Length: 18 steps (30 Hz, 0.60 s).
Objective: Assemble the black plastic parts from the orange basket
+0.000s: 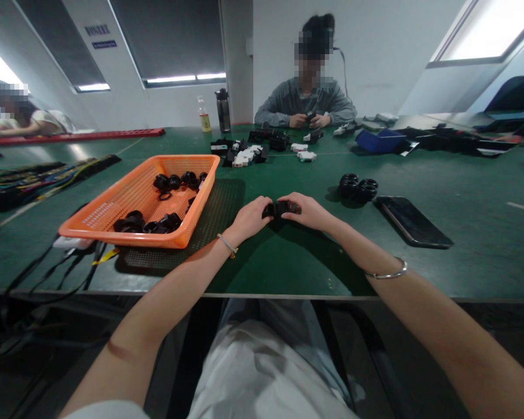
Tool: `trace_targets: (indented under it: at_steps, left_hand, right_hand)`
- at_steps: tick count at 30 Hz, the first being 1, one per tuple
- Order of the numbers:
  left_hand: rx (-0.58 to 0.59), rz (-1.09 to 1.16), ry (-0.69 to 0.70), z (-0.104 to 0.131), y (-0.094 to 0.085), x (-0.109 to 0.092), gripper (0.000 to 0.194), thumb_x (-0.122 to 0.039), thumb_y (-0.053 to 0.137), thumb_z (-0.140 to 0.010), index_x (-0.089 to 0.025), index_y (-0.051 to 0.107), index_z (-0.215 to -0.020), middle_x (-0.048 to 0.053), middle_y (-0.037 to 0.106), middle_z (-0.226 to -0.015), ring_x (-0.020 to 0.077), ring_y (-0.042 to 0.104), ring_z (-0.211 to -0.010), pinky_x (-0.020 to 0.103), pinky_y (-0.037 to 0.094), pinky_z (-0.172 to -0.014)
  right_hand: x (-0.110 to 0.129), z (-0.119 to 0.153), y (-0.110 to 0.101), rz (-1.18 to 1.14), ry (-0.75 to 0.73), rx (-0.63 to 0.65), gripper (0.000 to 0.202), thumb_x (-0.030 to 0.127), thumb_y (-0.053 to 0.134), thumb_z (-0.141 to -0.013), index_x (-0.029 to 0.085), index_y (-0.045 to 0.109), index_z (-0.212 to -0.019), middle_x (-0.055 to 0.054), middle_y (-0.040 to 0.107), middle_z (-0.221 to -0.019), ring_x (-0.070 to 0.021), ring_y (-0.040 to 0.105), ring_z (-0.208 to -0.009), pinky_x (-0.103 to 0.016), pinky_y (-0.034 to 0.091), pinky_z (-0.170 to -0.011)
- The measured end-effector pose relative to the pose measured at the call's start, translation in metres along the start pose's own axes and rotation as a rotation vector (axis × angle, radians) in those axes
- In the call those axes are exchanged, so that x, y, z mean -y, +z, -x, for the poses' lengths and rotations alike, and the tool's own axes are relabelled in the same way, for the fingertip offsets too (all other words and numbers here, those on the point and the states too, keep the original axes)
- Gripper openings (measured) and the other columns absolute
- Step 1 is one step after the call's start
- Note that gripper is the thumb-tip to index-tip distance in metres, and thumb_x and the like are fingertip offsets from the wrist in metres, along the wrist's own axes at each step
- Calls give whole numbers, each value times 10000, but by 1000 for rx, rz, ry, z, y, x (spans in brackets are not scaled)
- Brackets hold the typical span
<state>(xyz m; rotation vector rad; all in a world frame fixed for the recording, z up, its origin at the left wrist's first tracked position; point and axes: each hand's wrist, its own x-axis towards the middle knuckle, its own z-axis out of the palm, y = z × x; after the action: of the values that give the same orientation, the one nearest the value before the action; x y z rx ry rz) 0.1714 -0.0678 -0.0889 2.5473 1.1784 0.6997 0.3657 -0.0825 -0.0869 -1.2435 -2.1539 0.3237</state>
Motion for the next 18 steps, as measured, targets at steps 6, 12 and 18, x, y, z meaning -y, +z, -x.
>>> trace_targets:
  at_steps: [6,12,18]
  left_hand:
    - [-3,176,-29,-3,-1,2,337,-188,554,-756,-149,517,-1089,78,597,-1052,174,575,-886,321,463,-817]
    - [96,355,-101,-7,-2,7,387,-287,513,-817,-116,507,-1165,85,629,-1031,161,584,-840,298,461,-788]
    - [96,317,-109,-8,-1,8,356,-308,523,-824,-111,534,-1120,91,640,-1007,177,589,-867,302,455,-795]
  right_hand:
    - [-3,0,2,-164,6,-24,380,224,638,-699,224,623,-1079,-74,616,-1069,-199,613,-880,-387,540,-783]
    - [-2,1,3,-260,-14,-29,415,209,628,-707,243,605,-1120,-66,602,-1129,-215,601,-985,-400,536,-842]
    - [-1,1,6,-206,-46,-28,444,205,613,-722,229,576,-1164,-78,602,-1144,-220,599,-1007,-404,530,-856]
